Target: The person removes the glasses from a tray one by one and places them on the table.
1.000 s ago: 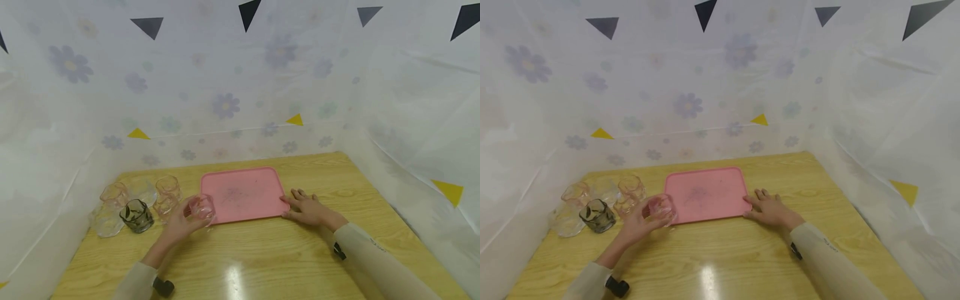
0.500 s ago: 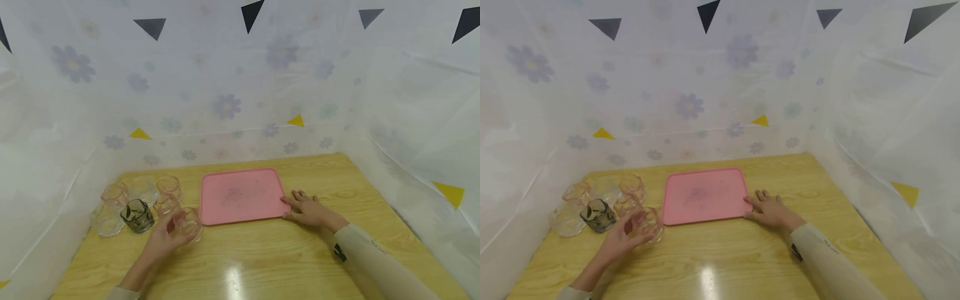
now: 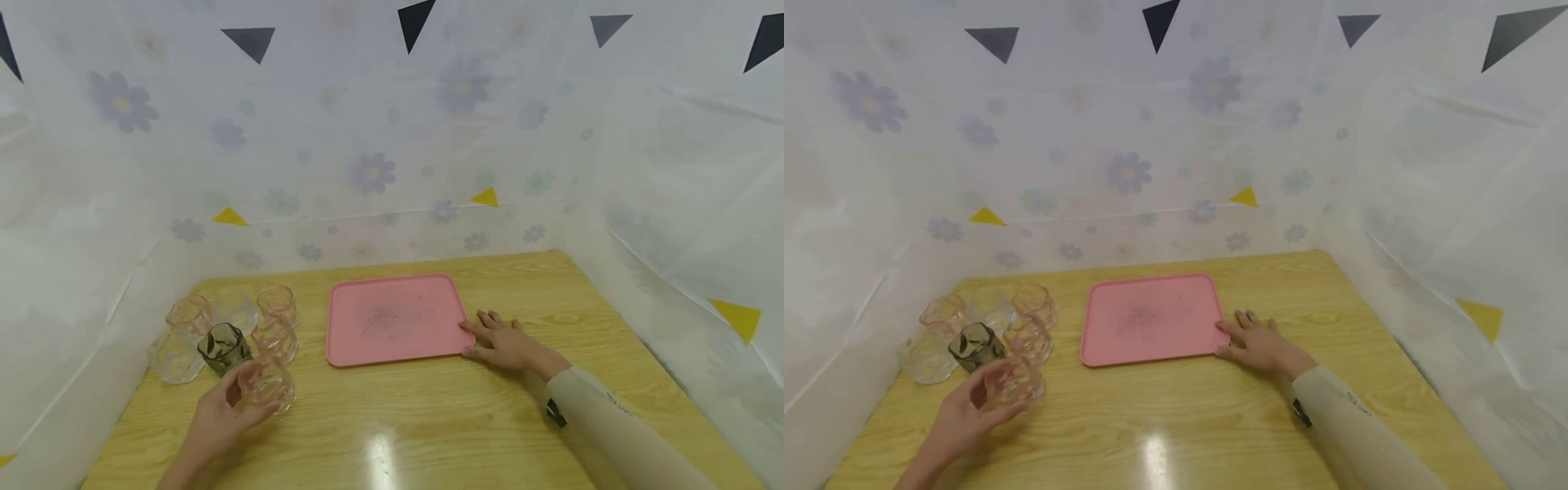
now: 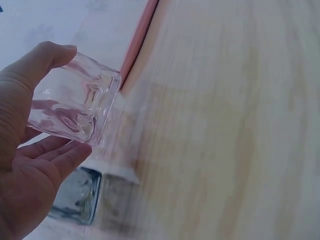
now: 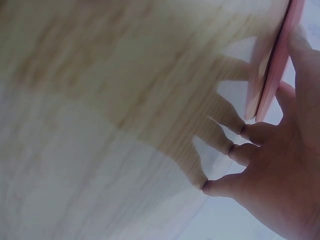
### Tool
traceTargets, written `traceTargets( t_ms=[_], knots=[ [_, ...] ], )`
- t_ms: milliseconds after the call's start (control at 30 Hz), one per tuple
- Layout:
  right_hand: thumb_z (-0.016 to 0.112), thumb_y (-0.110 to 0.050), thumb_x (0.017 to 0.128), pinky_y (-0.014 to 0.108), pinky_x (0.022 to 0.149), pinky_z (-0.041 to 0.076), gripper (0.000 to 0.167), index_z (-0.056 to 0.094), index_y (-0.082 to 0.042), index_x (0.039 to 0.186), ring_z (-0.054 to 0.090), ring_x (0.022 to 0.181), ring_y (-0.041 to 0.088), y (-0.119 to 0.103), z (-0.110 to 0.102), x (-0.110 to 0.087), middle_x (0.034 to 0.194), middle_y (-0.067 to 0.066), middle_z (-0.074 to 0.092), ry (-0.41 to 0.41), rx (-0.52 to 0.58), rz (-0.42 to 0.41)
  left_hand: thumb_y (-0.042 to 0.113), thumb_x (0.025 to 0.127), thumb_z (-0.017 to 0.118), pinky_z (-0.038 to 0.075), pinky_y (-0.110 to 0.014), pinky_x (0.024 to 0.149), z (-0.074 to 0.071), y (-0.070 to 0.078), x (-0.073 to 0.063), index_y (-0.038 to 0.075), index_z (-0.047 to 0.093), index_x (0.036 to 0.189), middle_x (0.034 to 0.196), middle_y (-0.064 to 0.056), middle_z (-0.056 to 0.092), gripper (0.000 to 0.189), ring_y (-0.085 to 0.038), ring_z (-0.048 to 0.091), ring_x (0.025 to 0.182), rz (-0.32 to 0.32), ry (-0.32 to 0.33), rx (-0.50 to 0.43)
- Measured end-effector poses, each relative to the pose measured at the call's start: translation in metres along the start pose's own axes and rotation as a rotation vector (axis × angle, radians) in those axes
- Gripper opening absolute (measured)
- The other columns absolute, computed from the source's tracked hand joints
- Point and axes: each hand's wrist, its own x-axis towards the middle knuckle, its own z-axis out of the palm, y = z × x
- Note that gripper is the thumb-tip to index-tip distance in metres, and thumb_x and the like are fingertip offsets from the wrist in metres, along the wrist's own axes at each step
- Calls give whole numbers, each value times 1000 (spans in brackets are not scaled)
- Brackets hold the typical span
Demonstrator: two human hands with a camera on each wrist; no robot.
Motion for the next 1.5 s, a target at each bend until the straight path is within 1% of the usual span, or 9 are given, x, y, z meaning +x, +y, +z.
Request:
traceTargets(
  t_ms=[233, 400, 533, 633, 833, 1000, 1167, 1400, 1500],
  knots=[
    [51, -67, 104, 87, 116, 7, 77, 35, -25, 166, 10, 160, 53, 1, 2, 0, 173, 28, 16, -5, 4, -1, 24, 86, 90, 43, 2, 93, -22, -9, -12, 10, 54, 150, 146, -21, 62, 75, 24, 48, 118, -91, -2, 12],
    [50, -67, 104, 86, 117, 6, 77, 34, -24, 167, 11, 160, 53, 1, 1, 0, 173, 28, 17, 0, 6, 2, 31, 89, 87, 42, 2, 88, -38, -17, -19, 7, 50, 152, 150, -22, 57, 77, 30, 41, 113, -202, -10, 35],
    [51, -66, 104, 86, 117, 6, 77, 35, -24, 166, 11, 160, 54, 1, 0, -1, 173, 29, 18, 8, 6, -1, 36, 89, 87, 40, 5, 83, -49, -24, -23, 2, 45, 155, 154, -27, 52, 85, 35, 34, 106, -284, -3, 70],
    [51, -65, 104, 86, 116, 6, 77, 35, -23, 166, 11, 160, 54, 0, -1, -1, 173, 29, 18, 8, 5, -5, 37, 88, 88, 39, 7, 82, -55, -30, -23, -1, 43, 155, 154, -31, 51, 89, 37, 32, 102, -312, 5, 91],
    [51, -66, 104, 86, 116, 7, 77, 35, -23, 166, 12, 159, 54, 0, 1, -1, 173, 29, 18, 2, 5, -8, 41, 87, 88, 37, 6, 78, -61, -37, -22, -3, 41, 155, 154, -34, 49, 94, 35, 29, 98, -358, -2, 137],
    [50, -67, 104, 86, 117, 7, 78, 35, -23, 167, 12, 160, 54, 1, 3, -1, 173, 29, 17, -2, 5, -2, 41, 88, 87, 39, 2, 76, -64, -38, -20, -2, 43, 154, 154, -34, 49, 90, 34, 31, 97, -347, 1, 172],
    [51, -67, 103, 86, 116, 7, 78, 35, -23, 166, 11, 160, 53, 1, 3, -1, 173, 28, 17, 5, 4, -6, 39, 89, 87, 42, -1, 74, -65, -39, -19, -2, 43, 152, 153, -34, 50, 87, 33, 34, 96, -334, 2, 168],
    [50, -68, 103, 87, 116, 6, 79, 34, -24, 167, 10, 160, 53, 3, 1, 0, 173, 28, 16, 1, 5, -7, 45, 91, 84, 42, -2, 75, -67, -39, -17, -2, 36, 157, 158, -32, 44, 95, 34, 32, 95, -387, -48, 153],
    [50, -69, 103, 87, 115, 6, 80, 35, -23, 167, 10, 160, 54, 3, 0, 0, 173, 28, 17, 1, 6, -3, 45, 91, 83, 43, -2, 76, -67, -38, -16, -2, 34, 159, 159, -32, 43, 96, 33, 31, 96, -391, -61, 150]
  ],
)
